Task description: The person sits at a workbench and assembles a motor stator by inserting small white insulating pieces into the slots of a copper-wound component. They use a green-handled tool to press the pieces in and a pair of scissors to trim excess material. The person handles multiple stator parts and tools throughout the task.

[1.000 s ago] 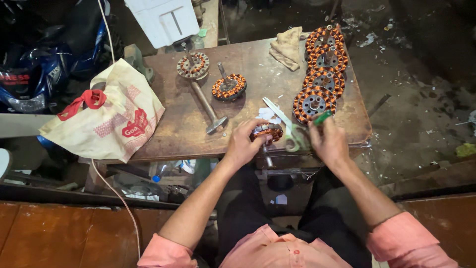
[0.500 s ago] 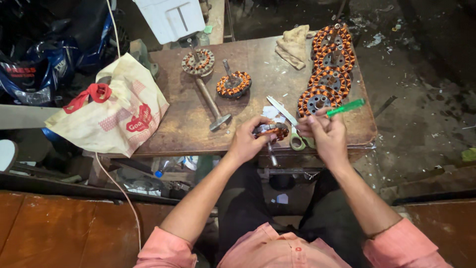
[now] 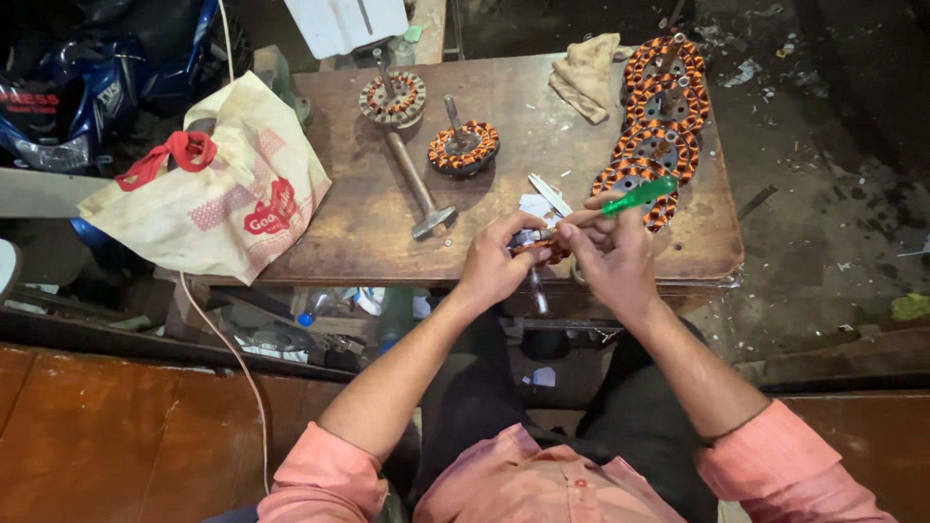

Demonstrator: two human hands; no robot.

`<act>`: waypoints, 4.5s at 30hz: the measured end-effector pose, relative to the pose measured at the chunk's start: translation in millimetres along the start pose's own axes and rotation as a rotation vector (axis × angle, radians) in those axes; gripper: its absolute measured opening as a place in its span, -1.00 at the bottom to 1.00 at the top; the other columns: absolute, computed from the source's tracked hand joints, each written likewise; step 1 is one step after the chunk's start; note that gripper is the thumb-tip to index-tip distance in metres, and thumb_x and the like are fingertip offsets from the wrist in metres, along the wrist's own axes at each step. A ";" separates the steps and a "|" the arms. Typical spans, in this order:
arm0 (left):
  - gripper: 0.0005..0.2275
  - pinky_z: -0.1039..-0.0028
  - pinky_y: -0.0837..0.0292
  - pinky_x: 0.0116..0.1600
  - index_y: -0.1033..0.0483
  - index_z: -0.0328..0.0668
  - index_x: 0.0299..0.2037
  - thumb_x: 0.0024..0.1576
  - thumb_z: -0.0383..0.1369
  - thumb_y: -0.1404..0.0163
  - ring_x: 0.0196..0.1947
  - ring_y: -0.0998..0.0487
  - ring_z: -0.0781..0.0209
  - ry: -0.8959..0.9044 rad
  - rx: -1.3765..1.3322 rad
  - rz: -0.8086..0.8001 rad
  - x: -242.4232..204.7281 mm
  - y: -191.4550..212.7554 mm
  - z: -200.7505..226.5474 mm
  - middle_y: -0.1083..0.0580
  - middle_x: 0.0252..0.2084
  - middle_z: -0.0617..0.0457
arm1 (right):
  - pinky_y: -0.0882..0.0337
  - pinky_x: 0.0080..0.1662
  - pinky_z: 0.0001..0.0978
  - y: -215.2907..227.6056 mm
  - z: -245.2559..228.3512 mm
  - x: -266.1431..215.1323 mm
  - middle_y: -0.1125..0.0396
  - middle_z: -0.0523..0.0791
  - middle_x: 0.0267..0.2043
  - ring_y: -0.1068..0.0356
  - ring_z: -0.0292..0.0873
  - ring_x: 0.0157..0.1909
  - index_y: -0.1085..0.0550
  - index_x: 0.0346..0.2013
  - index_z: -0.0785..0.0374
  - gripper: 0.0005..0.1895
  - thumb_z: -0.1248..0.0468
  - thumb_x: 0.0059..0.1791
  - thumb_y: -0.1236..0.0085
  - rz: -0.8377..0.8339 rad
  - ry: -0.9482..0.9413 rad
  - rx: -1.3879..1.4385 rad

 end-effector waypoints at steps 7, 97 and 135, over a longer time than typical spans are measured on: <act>-0.73 0.26 -0.44 0.00 -0.59 -0.12 -0.13 -0.05 -0.40 -0.27 -0.13 -0.59 -0.01 -0.005 0.087 0.003 -0.6 1.8 3.3 -0.60 -0.21 -0.03 | -0.61 -0.05 -0.38 -5.9 -29.1 1.7 -0.52 0.04 -0.14 -0.57 -0.18 -0.07 -0.25 0.07 0.42 -0.64 0.45 0.06 -0.19 -0.016 0.062 -0.269; -0.68 0.48 -0.61 -0.08 -0.55 -0.26 0.06 0.09 -0.63 -0.18 -0.11 -0.60 0.35 0.261 -0.618 0.199 -48.1 7.3 -69.0 -0.58 -0.07 0.07 | -0.46 -0.11 -0.03 -1.9 77.9 23.1 -0.45 0.02 -0.26 -0.47 0.15 -0.17 -0.62 -0.20 0.17 -0.84 0.26 -0.03 -0.17 -0.166 0.096 -0.882; -0.69 0.49 -0.50 0.01 -0.57 -0.25 0.03 0.07 -0.50 -0.20 -0.12 -0.60 0.36 -0.013 -0.190 -0.079 -3.4 9.4 -14.5 -0.61 -0.15 0.04 | -0.51 -0.12 -0.33 -0.7 -18.8 4.4 -0.54 -0.07 -0.22 -0.56 -0.13 -0.17 -0.63 -0.22 0.23 -0.85 0.41 -0.08 -0.35 -0.155 0.335 -0.450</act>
Point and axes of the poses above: each hand's wrist, its own x-axis towards the middle knuckle, its own y-axis out of the back of the hand, z = x × y, the point moved 4 cm from there along x, towards the middle knuckle
